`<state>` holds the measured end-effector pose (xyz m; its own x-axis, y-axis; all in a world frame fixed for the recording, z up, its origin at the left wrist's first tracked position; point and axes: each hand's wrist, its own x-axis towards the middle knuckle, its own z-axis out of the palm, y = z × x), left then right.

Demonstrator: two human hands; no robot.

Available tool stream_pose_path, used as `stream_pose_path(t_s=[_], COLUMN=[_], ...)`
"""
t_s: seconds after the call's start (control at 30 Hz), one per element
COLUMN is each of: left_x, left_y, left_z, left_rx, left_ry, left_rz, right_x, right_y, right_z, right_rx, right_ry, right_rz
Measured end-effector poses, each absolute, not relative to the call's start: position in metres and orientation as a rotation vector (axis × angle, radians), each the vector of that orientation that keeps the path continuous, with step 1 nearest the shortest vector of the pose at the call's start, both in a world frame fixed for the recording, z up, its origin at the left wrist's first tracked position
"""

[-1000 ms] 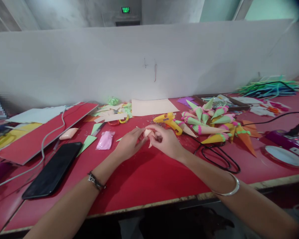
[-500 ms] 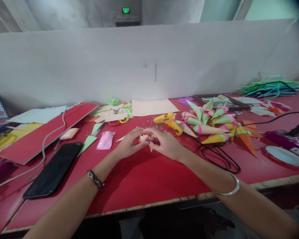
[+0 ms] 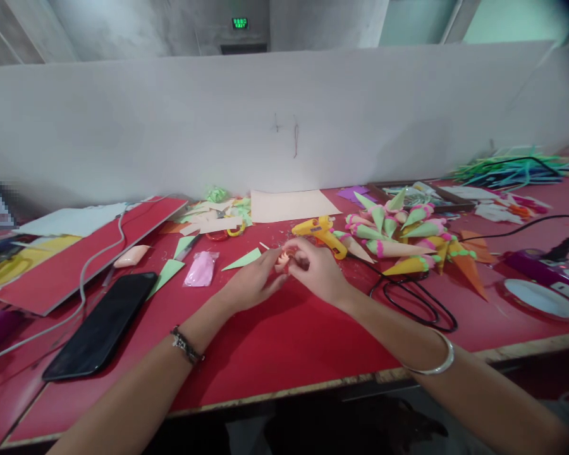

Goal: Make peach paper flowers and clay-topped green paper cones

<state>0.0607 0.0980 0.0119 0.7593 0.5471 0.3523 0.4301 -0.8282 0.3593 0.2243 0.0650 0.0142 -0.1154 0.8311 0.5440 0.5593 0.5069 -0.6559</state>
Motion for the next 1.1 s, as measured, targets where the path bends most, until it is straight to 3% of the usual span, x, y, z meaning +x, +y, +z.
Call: stream_pose_path(t_s=[0.7, 1.1], left_x=[0.0636, 0.0639], left_y=[0.1011, 0.0976], left_z=[0.0050, 0.0107], left_rx=[2.551, 2.237], left_ry=[0.656, 0.663], left_rz=[0.676, 0.625], right_x=[0.2233, 0.2295], right_y=[0.0714, 0.0673], right_z=[0.0085, 0.0132], right_rx=[-1.019, -0.798], right_ry=[-1.609, -1.902], right_rz=[0.901, 0.978])
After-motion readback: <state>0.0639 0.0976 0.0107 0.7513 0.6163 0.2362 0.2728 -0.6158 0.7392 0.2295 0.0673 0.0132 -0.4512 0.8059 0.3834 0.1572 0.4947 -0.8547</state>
